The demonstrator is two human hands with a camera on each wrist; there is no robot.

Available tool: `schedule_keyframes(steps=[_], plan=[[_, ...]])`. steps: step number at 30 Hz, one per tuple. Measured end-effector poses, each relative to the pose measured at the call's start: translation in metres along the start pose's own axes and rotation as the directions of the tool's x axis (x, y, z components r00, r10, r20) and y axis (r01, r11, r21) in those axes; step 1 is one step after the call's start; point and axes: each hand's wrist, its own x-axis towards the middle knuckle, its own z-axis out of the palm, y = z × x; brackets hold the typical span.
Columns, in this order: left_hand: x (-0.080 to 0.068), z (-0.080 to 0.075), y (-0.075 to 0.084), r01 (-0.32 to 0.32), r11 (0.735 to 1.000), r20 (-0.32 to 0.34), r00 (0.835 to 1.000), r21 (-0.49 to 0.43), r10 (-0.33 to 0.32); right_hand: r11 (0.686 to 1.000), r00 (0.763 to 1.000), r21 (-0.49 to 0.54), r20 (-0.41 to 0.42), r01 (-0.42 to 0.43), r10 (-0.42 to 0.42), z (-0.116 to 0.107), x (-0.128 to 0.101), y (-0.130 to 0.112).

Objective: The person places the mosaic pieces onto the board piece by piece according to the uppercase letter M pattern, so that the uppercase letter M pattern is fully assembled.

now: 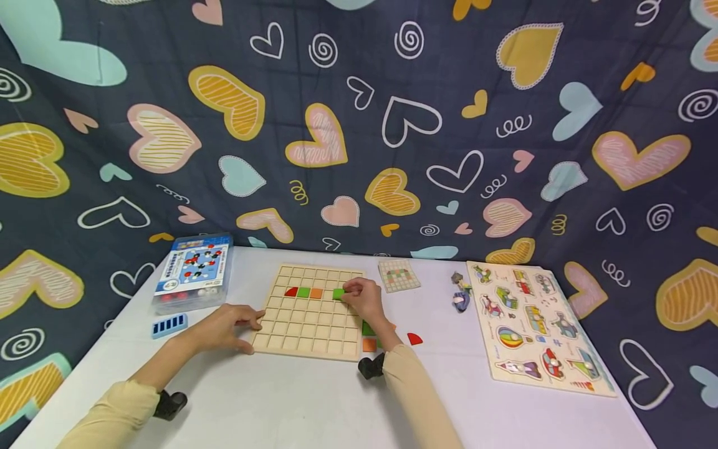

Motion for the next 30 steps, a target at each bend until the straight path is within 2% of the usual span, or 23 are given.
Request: schedule_keyframes(steps=[6, 15, 18, 24, 30], plan=[[0.002, 0.0, 0.0, 0.003, 1.0, -0.003, 1.0, 0.007, -0.003, 0.998, 0.999, -0.055, 0.017, 0.037, -0.036, 0.005, 0.004, -0.005], [0.007, 0.002, 0.002, 0.01, 1.0, 0.01, 1.0, -0.006, -0.01, 0.998, 0.999, -0.065, 0.034, 0.004, -0.002, 0.009, 0.006, -0.011], [0.009, 0.002, 0.003, 0.009, 1.0, 0.012, 1.0, -0.004, -0.009, 1.0, 0.999, -0.025, 0.04, -0.015, 0.016, 0.004, 0.004, -0.012], [0.007, 0.002, 0.003, 0.005, 1.0, 0.004, 1.0, -0.006, -0.005, 0.988, 0.995, 0.129, 0.064, -0.09, 0.082, -0.019, -0.011, -0.007], [0.001, 0.0, 0.003, 0.009, 1.0, -0.011, 1.0, -0.005, -0.009, 0.976, 0.982, 0.116, 0.059, -0.185, 0.179, -0.065, -0.04, -0.001]])
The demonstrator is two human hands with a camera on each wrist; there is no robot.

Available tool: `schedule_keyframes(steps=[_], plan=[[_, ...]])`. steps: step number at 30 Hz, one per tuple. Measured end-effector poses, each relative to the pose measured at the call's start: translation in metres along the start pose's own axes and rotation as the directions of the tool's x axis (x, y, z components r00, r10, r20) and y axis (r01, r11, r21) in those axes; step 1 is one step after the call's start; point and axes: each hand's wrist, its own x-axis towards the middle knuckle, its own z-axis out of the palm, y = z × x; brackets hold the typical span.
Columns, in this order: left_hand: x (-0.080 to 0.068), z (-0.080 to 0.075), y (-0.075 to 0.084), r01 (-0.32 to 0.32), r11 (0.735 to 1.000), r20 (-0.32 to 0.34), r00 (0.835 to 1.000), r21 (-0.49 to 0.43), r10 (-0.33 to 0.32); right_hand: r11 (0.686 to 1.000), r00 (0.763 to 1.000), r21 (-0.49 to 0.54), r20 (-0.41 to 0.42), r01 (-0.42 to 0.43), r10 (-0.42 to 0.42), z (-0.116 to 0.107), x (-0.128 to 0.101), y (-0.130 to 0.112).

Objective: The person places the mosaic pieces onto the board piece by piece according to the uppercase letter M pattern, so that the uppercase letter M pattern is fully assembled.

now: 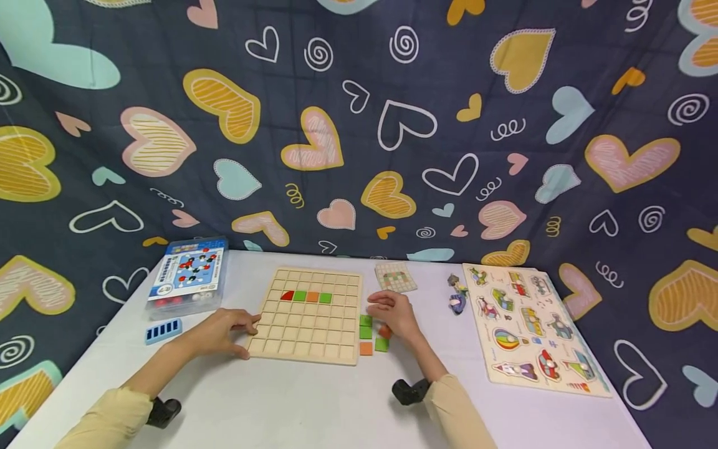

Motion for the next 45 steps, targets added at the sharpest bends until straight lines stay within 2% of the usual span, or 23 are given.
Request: schedule_keyframes(steps=[2, 7, 11, 15, 20, 25, 29, 33, 38, 45], plan=[[-0.002, 0.0, 0.0, 0.0, 1.0, -0.004, 1.0, 0.001, 0.0, 1.0, 1.0, 0.001, 0.0, -0.007, 0.007, -0.02, -0.013, 0.004], [-0.004, -0.001, 0.001, -0.014, 1.0, -0.008, 1.0, 0.001, 0.014, 0.999, 0.999, -0.028, 0.026, 0.036, -0.036, -0.065, -0.042, 0.024], [-0.003, -0.003, 0.0, -0.026, 1.0, -0.011, 1.0, -0.004, 0.026, 0.995, 0.994, -0.065, 0.075, 0.08, -0.075, -0.082, -0.056, 0.039], [0.0, -0.001, 0.0, -0.037, 0.999, -0.003, 0.999, -0.017, 0.037, 0.986, 0.995, -0.135, 0.04, 0.098, -0.094, -0.077, -0.066, 0.045], [0.001, 0.0, 0.002, -0.031, 0.999, 0.003, 1.0, -0.023, 0.031, 0.97, 0.993, -0.237, -0.089, 0.051, -0.074, -0.063, -0.071, 0.046], [0.001, -0.001, 0.002, -0.019, 1.0, 0.004, 1.0, -0.01, 0.019, 0.966, 0.974, -0.256, -0.213, 0.021, -0.077, -0.054, -0.074, 0.047], [0.0, 0.0, 0.002, -0.012, 1.0, 0.003, 1.0, -0.003, 0.012, 0.974, 0.952, -0.225, -0.288, 0.035, -0.101, -0.049, -0.073, 0.045], [-0.002, -0.001, 0.001, -0.007, 1.0, 0.004, 1.0, -0.002, 0.007, 0.986, 0.941, -0.164, -0.332, 0.018, -0.072, -0.044, -0.066, 0.04], [-0.002, 0.0, 0.001, -0.009, 1.0, 0.003, 1.0, -0.018, 0.009, 0.995, 0.94, -0.093, -0.34, -0.025, -0.008, -0.035, -0.051, 0.033], [-0.001, 0.001, 0.0, -0.026, 0.999, 0.0, 1.0, -0.027, 0.026, 0.999, 0.944, -0.05, -0.329, -0.019, 0.001, -0.016, -0.03, 0.024]])
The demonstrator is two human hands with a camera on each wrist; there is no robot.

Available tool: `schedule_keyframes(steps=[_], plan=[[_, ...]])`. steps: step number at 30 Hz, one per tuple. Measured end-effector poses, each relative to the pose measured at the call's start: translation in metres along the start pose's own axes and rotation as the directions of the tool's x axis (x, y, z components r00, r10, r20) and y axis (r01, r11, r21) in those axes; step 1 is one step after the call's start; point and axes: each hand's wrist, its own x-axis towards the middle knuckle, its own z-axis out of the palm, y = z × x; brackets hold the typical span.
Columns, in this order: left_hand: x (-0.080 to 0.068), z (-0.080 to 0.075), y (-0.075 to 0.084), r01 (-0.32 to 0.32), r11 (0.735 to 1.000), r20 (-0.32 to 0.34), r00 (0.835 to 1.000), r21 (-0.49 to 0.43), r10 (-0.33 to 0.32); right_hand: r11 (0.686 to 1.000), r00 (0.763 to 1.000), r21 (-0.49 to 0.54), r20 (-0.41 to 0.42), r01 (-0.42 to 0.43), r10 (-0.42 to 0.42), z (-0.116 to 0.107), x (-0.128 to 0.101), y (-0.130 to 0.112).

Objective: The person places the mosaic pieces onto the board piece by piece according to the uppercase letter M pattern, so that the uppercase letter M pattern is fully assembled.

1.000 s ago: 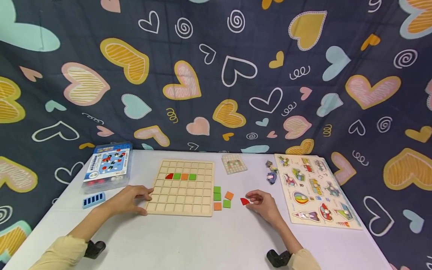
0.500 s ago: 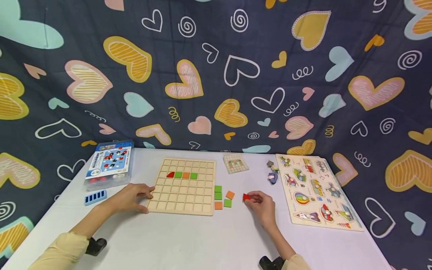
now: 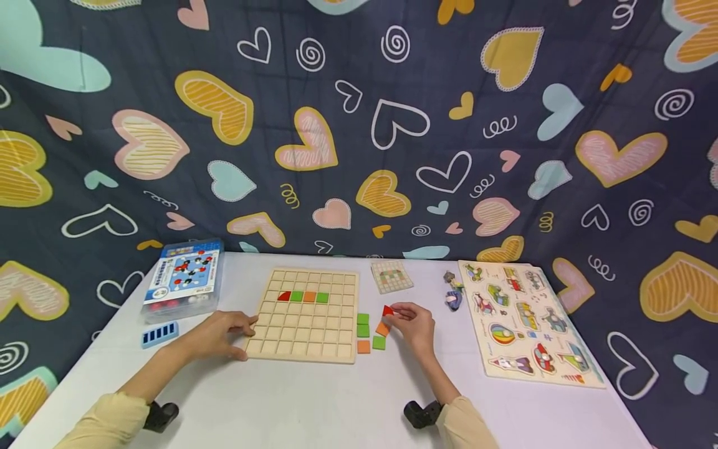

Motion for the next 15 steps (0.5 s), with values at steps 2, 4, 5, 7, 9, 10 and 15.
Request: schedule_keyframes(steps=[2, 4, 5, 7, 9, 10, 15], plan=[[-0.001, 0.001, -0.001, 0.002, 1.0, 0.002, 1.0, 0.006, -0.002, 1.0, 1.0, 0.005, 0.006, -0.003, 0.003, 0.009, 0.004, -0.001], [-0.001, 0.002, -0.001, 0.002, 1.0, 0.005, 1.0, 0.017, -0.002, 1.0, 1.0, 0.007, 0.018, 0.001, -0.001, 0.018, 0.007, -0.003], [-0.001, 0.003, -0.001, 0.002, 1.0, 0.006, 1.0, 0.021, -0.002, 1.0, 1.0, 0.005, 0.024, 0.0, 0.0, 0.022, 0.009, -0.005], [-0.002, 0.003, -0.001, 0.001, 1.0, 0.008, 1.0, 0.026, -0.001, 1.0, 0.999, -0.008, 0.037, -0.001, 0.001, 0.03, 0.013, -0.007], [-0.001, 0.003, -0.001, 0.003, 1.0, 0.005, 1.0, 0.031, -0.003, 1.0, 0.999, -0.017, 0.047, 0.009, -0.009, 0.038, 0.017, -0.01], [-0.001, 0.003, 0.0, 0.003, 0.999, 0.004, 1.0, 0.033, -0.003, 0.999, 0.998, -0.026, 0.053, 0.018, -0.016, 0.042, 0.02, -0.012], [0.0, 0.001, 0.002, 0.014, 0.999, 0.008, 1.0, 0.041, -0.015, 0.998, 0.993, -0.005, 0.099, 0.062, -0.061, 0.064, 0.03, -0.02]])
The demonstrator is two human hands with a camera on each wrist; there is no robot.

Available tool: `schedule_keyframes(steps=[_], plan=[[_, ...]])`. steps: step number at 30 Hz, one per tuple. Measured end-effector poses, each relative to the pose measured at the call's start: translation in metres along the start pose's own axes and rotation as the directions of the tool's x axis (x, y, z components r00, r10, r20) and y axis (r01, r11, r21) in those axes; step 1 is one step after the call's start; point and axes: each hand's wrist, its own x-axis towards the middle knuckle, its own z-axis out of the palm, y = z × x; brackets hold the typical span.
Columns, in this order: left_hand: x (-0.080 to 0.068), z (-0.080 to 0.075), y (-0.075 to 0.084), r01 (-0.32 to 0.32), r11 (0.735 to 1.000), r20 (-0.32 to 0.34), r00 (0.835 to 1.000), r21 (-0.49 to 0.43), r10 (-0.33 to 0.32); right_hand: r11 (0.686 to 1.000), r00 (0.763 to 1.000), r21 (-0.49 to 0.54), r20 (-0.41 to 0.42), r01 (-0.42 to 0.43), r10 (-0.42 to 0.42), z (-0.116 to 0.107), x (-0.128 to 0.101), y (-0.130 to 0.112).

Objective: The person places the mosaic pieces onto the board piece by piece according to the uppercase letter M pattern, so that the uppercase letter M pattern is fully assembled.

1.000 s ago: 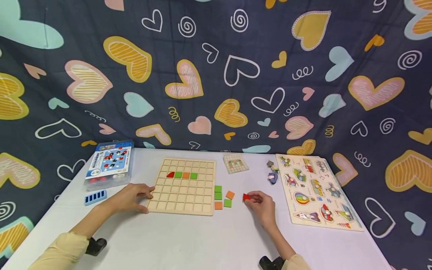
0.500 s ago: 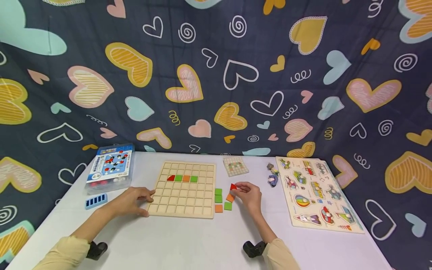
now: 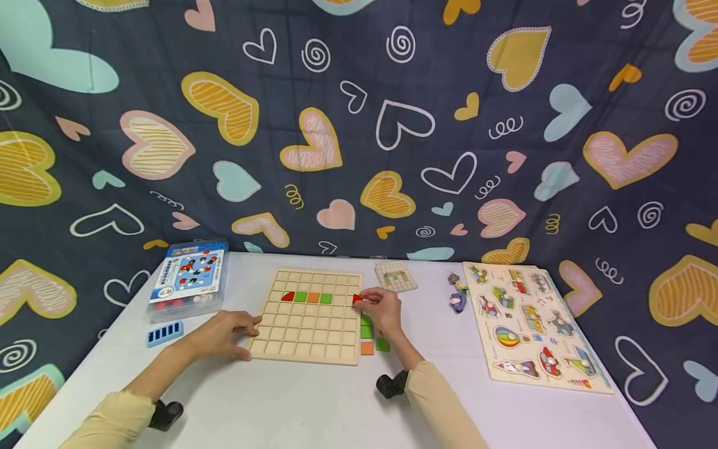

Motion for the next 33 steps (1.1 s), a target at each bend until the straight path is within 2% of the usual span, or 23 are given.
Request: schedule_keyframes(steps=[3, 8, 16, 20, 27, 33], plan=[[0.001, 0.0, 0.001, -0.003, 1.0, 0.001, 1.0, 0.004, 0.003, 0.999, 0.998, 0.009, 0.027, 0.048, -0.048, 0.011, 0.006, -0.003], [0.001, 0.0, 0.002, -0.004, 1.0, -0.003, 1.0, 0.007, 0.004, 0.989, 0.989, -0.039, 0.062, 0.14, -0.138, 0.024, 0.011, -0.006], [0.001, -0.002, 0.003, 0.008, 1.0, -0.005, 1.0, -0.007, -0.008, 0.971, 0.977, -0.138, 0.113, 0.193, -0.179, 0.032, 0.015, -0.012], [0.001, -0.002, 0.002, 0.008, 1.0, -0.007, 1.0, -0.014, -0.008, 0.968, 0.978, -0.167, 0.117, 0.188, -0.17, 0.033, 0.017, -0.015], [0.001, -0.002, 0.0, 0.008, 1.0, -0.008, 1.0, -0.012, -0.008, 0.979, 0.978, -0.107, 0.136, 0.175, -0.16, 0.033, 0.016, -0.017], [-0.001, -0.001, -0.001, 0.001, 1.0, -0.009, 1.0, -0.01, -0.001, 0.998, 0.988, -0.008, 0.141, 0.066, -0.064, 0.021, 0.012, -0.018]])
